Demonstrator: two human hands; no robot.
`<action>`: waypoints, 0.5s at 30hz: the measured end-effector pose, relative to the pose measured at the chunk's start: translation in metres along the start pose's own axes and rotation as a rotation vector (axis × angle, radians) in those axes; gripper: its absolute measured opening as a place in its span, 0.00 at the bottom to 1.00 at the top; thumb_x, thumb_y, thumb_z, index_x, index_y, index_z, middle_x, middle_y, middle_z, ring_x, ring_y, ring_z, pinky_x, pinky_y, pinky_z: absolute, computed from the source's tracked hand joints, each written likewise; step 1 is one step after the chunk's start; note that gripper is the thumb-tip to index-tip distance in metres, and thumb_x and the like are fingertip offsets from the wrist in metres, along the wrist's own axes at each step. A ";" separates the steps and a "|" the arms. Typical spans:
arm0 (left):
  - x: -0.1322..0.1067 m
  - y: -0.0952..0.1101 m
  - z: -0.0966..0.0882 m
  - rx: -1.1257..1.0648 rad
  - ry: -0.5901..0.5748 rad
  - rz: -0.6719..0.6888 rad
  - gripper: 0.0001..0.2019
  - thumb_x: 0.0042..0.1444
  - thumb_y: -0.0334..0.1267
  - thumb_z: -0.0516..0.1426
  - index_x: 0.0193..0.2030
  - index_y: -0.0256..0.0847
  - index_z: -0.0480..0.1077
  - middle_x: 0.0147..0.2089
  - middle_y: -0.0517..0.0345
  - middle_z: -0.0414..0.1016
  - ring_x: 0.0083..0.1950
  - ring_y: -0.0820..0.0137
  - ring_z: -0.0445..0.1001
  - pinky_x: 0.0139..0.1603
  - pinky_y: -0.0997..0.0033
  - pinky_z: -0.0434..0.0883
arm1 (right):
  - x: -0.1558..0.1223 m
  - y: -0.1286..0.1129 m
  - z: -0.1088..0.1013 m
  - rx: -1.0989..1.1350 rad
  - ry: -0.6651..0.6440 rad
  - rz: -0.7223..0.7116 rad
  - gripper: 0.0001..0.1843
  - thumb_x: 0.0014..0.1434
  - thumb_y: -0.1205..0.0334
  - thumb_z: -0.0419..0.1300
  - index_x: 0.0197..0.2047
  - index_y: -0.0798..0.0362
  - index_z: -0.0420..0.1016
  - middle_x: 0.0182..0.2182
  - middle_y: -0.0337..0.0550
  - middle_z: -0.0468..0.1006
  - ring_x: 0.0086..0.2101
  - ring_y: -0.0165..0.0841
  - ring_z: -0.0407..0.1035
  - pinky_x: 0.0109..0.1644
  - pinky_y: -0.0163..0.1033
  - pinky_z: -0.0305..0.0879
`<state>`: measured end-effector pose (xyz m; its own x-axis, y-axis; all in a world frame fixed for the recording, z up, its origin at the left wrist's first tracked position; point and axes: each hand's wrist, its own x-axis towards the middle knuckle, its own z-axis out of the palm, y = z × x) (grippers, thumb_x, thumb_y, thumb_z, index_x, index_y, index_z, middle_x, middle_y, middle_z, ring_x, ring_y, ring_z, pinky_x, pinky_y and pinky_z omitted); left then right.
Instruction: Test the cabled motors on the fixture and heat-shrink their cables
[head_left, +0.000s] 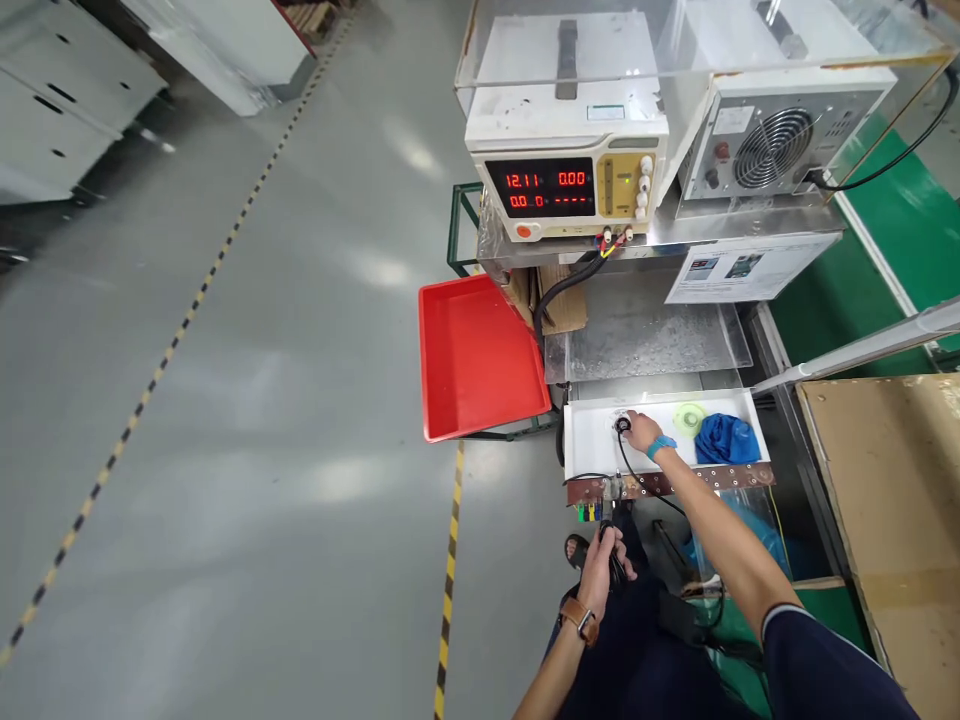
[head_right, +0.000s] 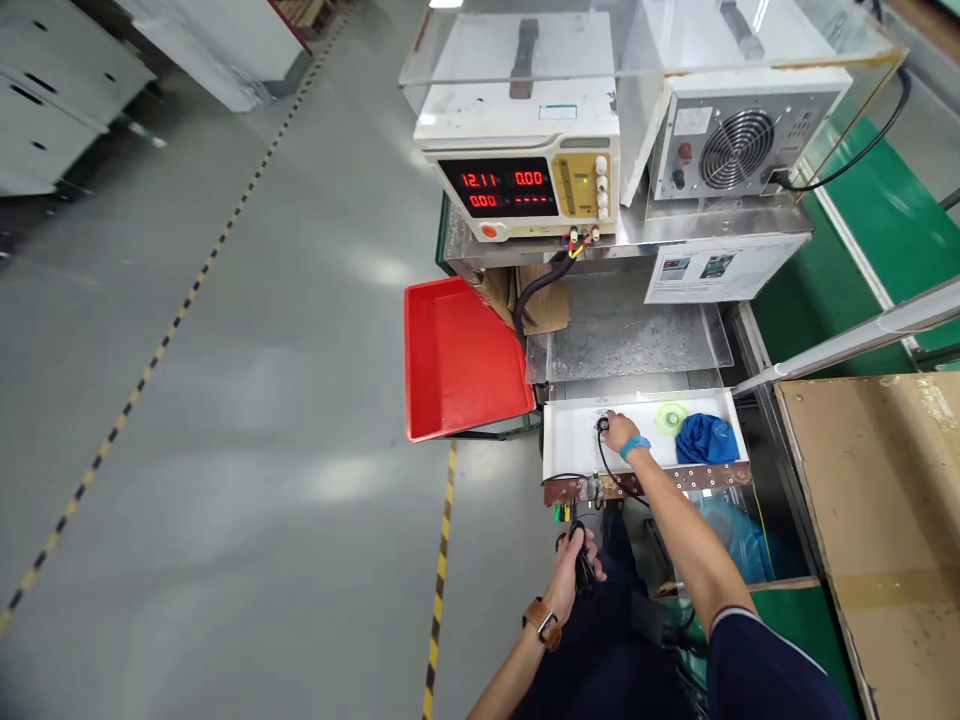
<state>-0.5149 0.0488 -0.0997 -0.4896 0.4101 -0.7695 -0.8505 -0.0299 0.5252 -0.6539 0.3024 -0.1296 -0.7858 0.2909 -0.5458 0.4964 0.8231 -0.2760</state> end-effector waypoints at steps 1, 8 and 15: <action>0.001 0.001 0.001 0.042 0.042 0.017 0.32 0.56 0.74 0.57 0.41 0.41 0.68 0.23 0.69 0.65 0.25 0.70 0.76 0.31 0.68 0.75 | 0.014 -0.005 0.007 -0.019 -0.024 -0.002 0.21 0.67 0.68 0.59 0.61 0.64 0.73 0.55 0.62 0.79 0.46 0.36 0.73 0.47 0.36 0.62; 0.023 0.011 0.003 0.162 0.109 0.019 0.44 0.51 0.75 0.60 0.59 0.36 0.70 0.32 0.55 0.80 0.32 0.62 0.81 0.33 0.65 0.75 | 0.050 -0.013 0.036 -0.154 -0.153 -0.056 0.28 0.60 0.74 0.61 0.64 0.67 0.69 0.57 0.66 0.77 0.55 0.44 0.73 0.57 0.40 0.67; 0.030 0.006 0.008 0.222 0.148 0.054 0.32 0.58 0.76 0.52 0.33 0.44 0.63 0.23 0.67 0.66 0.24 0.71 0.75 0.26 0.72 0.69 | 0.060 -0.014 0.037 -0.188 -0.234 -0.029 0.29 0.65 0.66 0.64 0.66 0.66 0.67 0.57 0.64 0.77 0.57 0.46 0.73 0.60 0.46 0.70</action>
<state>-0.5330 0.0680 -0.1174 -0.5697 0.2750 -0.7745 -0.7675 0.1590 0.6210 -0.6942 0.2899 -0.1876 -0.6816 0.1632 -0.7133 0.3802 0.9119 -0.1546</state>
